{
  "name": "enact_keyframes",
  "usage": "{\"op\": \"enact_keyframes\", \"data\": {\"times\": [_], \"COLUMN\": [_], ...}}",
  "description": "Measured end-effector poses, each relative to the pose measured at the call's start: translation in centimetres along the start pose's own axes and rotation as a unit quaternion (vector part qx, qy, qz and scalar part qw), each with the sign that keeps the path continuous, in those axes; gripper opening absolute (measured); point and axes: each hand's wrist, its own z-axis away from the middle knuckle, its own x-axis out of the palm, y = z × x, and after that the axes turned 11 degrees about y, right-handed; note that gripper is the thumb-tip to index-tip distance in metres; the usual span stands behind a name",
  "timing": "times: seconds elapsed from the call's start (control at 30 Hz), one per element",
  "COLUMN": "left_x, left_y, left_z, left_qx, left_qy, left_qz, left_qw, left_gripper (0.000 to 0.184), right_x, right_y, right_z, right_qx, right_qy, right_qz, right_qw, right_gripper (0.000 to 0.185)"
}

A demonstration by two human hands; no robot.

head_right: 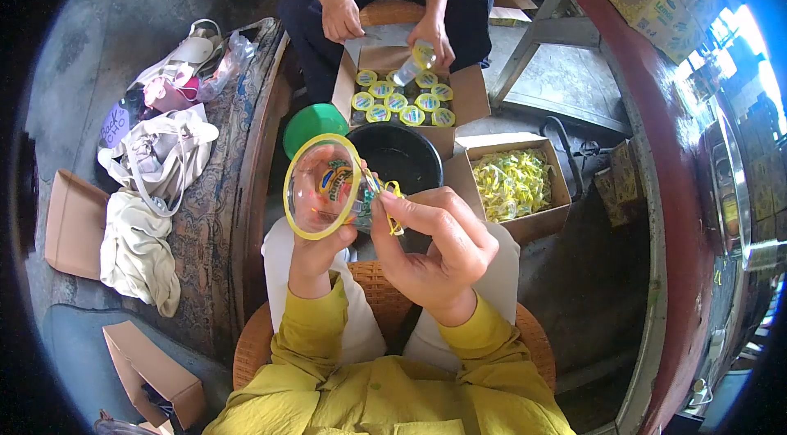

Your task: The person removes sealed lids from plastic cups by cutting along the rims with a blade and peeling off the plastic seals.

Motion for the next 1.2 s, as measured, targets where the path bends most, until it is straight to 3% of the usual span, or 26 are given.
{"op": "enact_keyframes", "data": {"times": [0.07,0.27,0.47,0.8,0.97,1.07,1.2], "left_x": [0.2,0.4,-0.3,-0.9,-0.3,-0.3,-0.5], "left_y": [0.0,-0.5,-0.9,-1.8,-0.5,-0.4,-1.2], "left_z": [-0.4,0.3,-0.3,0.8,-0.5,-0.2,0.2], "left_qx": [0.072,0.031,0.163,0.048,0.177,0.139,0.164], "left_qy": [-0.023,0.026,-0.026,0.008,-0.027,-0.037,-0.040], "left_qz": [-0.046,-0.034,-0.144,-0.158,-0.208,-0.183,-0.159], "left_qw": [0.996,0.999,0.976,0.986,0.962,0.973,0.973], "left_gripper": [0.077,0.082,0.081,0.077,0.075,0.078,0.082], "right_x": [0.1,0.4,0.6,0.6,0.3,-0.1,0.0], "right_y": [0.1,0.0,0.0,0.2,0.6,0.6,1.0], "right_z": [0.1,0.2,0.3,0.2,0.0,-0.3,-0.2], "right_qx": [-0.005,-0.005,-0.015,-0.027,-0.014,0.017,0.033], "right_qy": [0.003,0.011,0.013,0.018,0.005,-0.013,0.002], "right_qz": [-0.001,0.013,0.012,0.024,0.020,0.007,-0.003], "right_qw": [1.000,1.000,1.000,0.999,1.000,1.000,0.999], "right_gripper": [0.024,0.024,0.024,0.024,0.023,0.023,0.022]}}
